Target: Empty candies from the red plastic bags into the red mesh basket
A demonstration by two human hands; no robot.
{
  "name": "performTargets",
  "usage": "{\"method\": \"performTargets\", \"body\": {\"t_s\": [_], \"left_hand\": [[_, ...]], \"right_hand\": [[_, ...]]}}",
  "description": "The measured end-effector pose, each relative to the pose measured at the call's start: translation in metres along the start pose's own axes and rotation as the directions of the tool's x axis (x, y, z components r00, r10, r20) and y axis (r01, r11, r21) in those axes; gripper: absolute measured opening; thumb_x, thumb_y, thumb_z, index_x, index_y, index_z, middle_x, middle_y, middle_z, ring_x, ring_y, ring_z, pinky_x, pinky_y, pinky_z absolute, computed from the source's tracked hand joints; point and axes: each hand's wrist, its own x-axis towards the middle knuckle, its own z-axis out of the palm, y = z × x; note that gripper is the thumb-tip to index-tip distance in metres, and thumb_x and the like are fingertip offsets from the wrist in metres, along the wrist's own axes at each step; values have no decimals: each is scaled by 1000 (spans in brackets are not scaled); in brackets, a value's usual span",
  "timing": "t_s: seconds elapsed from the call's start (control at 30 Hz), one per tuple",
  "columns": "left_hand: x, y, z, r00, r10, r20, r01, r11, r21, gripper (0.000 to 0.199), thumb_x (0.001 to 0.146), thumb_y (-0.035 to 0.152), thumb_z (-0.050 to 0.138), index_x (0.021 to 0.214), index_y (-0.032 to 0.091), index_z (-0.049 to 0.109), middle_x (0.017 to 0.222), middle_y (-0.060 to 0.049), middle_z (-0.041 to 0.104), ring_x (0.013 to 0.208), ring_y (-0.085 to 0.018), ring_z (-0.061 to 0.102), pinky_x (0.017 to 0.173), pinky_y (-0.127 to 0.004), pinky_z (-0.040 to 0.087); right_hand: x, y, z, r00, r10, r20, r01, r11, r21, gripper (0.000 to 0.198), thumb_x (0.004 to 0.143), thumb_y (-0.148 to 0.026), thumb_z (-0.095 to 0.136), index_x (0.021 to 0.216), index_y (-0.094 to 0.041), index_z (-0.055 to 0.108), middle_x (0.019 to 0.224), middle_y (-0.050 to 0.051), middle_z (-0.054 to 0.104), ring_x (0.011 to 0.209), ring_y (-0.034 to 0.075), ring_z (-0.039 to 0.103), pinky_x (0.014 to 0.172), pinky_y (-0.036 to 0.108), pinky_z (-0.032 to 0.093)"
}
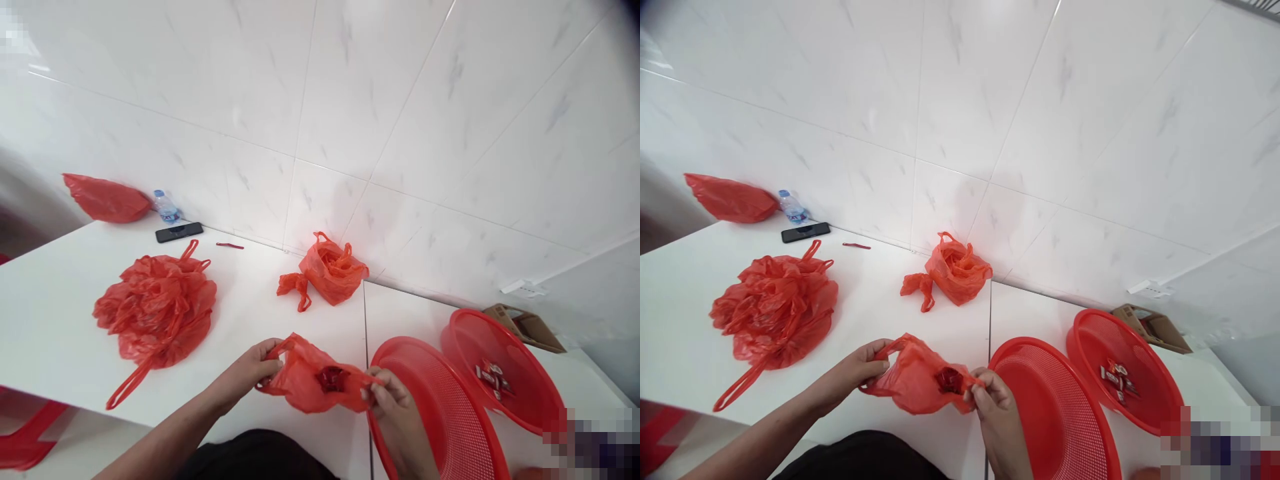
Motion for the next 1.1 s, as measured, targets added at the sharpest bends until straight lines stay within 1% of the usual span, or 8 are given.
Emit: {"method": "performTargets", "body": {"t_s": [0.07,0.2,0.33,0.57,0.67,0.77,0.93,1.1], "left_hand": [[1,-1,3,1000,3,-11,-2,999,51,25,72,22,58,96,17,60,68,6,51,57,-9,39,54,-23,27],[0,6,7,1000,18,2,-18,998,56,23,72,22,57,94,17,60,76,3,57,66,-12,49,62,-25,36],[-2,11,8,999,26,26,-28,997,73,27,74,23,56,100,17,59,80,1,61,68,-14,52,62,-26,37],[-5,12,5,988,149,-48,-126,940,316,13,78,25,52,87,20,60,75,2,58,66,-14,48,60,-26,34],[-8,15,7,980,185,-71,-138,893,429,7,78,24,51,79,21,58,68,4,51,63,-13,43,58,-25,31],[-12,19,12,971,224,-77,-157,851,501,12,77,19,51,86,22,58,64,6,45,61,-13,40,58,-25,31],[-23,35,22,964,263,30,-241,825,511,34,72,12,56,103,25,57,73,5,54,66,-14,47,63,-25,38],[-33,48,29,942,282,182,-336,783,524,39,75,8,54,108,27,62,89,0,64,74,-15,55,69,-26,44]], "right_hand": [[1,-2,-3,1000,7,9,-7,1000,13,25,73,-44,72,73,-22,61,82,1,58,69,14,51,67,28,44],[2,-5,-3,997,22,-76,-40,969,-244,23,79,-44,67,83,-21,66,74,1,59,71,15,51,66,27,42],[1,-3,4,1000,-5,-29,-3,963,-270,25,78,-44,67,88,-21,67,77,1,62,73,16,53,69,27,44],[2,-3,13,990,-58,-126,24,966,-257,28,80,-45,63,90,-19,68,104,9,64,94,23,59,80,32,49],[2,2,10,990,-73,-124,39,967,-252,25,79,-44,65,84,-20,69,125,11,60,114,26,55,92,35,46],[2,8,8,992,-74,-106,56,984,-166,21,79,-42,66,80,-22,67,133,10,57,124,26,49,100,39,41],[3,16,19,996,-52,-70,58,995,82,20,83,-43,62,78,-24,60,84,2,67,84,18,61,83,35,47],[3,21,31,998,4,-59,12,964,267,35,90,-51,49,70,-23,49,49,-8,34,45,8,27,48,22,30]]}}
